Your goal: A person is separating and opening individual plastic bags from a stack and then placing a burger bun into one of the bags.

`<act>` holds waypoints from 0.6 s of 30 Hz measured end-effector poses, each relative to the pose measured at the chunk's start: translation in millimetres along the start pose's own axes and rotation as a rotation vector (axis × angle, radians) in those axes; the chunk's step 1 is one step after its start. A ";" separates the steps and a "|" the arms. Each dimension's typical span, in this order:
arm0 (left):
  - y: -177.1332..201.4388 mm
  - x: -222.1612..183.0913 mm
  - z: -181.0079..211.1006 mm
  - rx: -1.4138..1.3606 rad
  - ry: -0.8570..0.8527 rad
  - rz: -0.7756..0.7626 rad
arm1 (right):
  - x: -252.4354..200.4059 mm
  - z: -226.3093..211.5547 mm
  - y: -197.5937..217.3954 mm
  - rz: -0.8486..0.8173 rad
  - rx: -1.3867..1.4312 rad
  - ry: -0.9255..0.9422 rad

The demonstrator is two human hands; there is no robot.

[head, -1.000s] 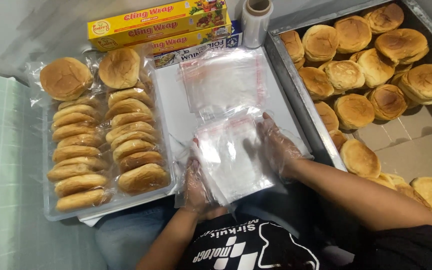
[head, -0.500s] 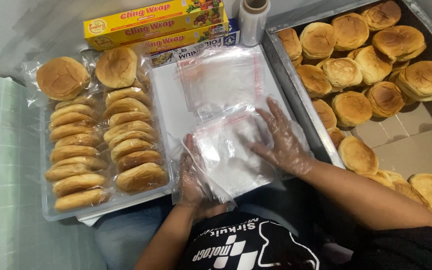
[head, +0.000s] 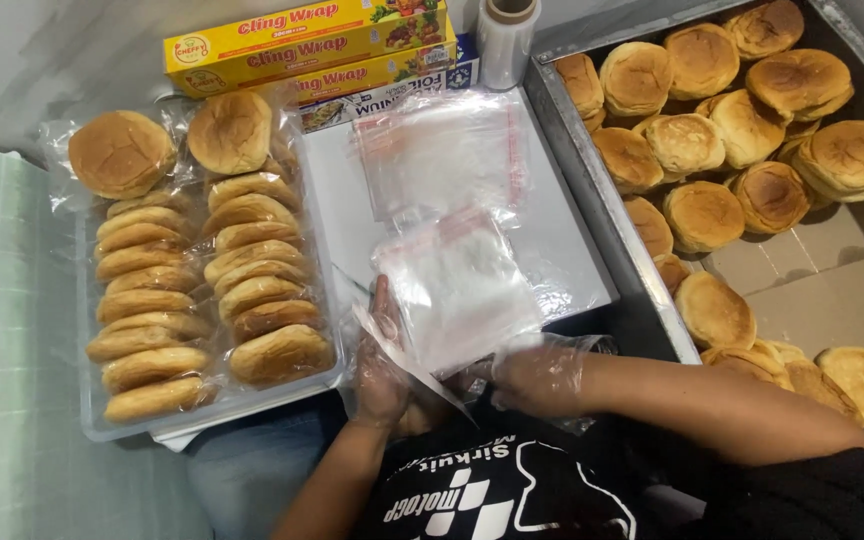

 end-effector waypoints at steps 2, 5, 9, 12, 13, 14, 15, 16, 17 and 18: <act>-3.2 -2.3 -0.5 -0.073 -0.160 0.046 | 0.2 0.1 -0.7 -0.050 -0.166 -0.020; 36.2 -4.9 -12.7 -0.064 -0.109 0.069 | 1.2 16.1 -26.3 -0.225 -0.106 -0.227; -9.7 -13.7 1.2 0.056 -0.214 0.095 | -1.4 33.0 0.5 0.027 0.368 -0.556; 42.0 -18.8 -12.1 0.185 -0.201 0.096 | -7.3 50.8 36.0 0.633 0.390 -0.510; 38.7 -18.4 -12.3 0.166 -0.225 0.102 | -11.9 58.0 37.2 0.644 0.529 -0.624; 35.4 -18.1 -12.3 0.146 -0.250 0.108 | -16.5 64.6 37.7 0.650 0.669 -0.738; 35.6 -16.4 -13.0 0.145 -0.253 0.108 | -11.7 61.9 34.6 0.649 0.667 -0.737; 35.6 -14.7 -14.0 0.148 -0.247 0.102 | -7.4 60.3 29.0 0.675 0.863 -0.756; 35.3 -13.2 -15.5 0.151 -0.240 0.097 | -3.6 58.3 22.8 0.696 1.062 -0.772; 34.9 -12.8 -17.5 0.150 -0.241 0.098 | -4.4 45.3 30.6 0.694 1.061 -0.773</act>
Point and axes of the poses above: each hand's wrist, its own x-axis towards the middle knuckle, its own y-axis out of the back of the hand, z = x × y, the point moved 3 cm from there along x, towards the middle knuckle, and after that the axes turned 14 degrees about -x, right-handed, at the moved point
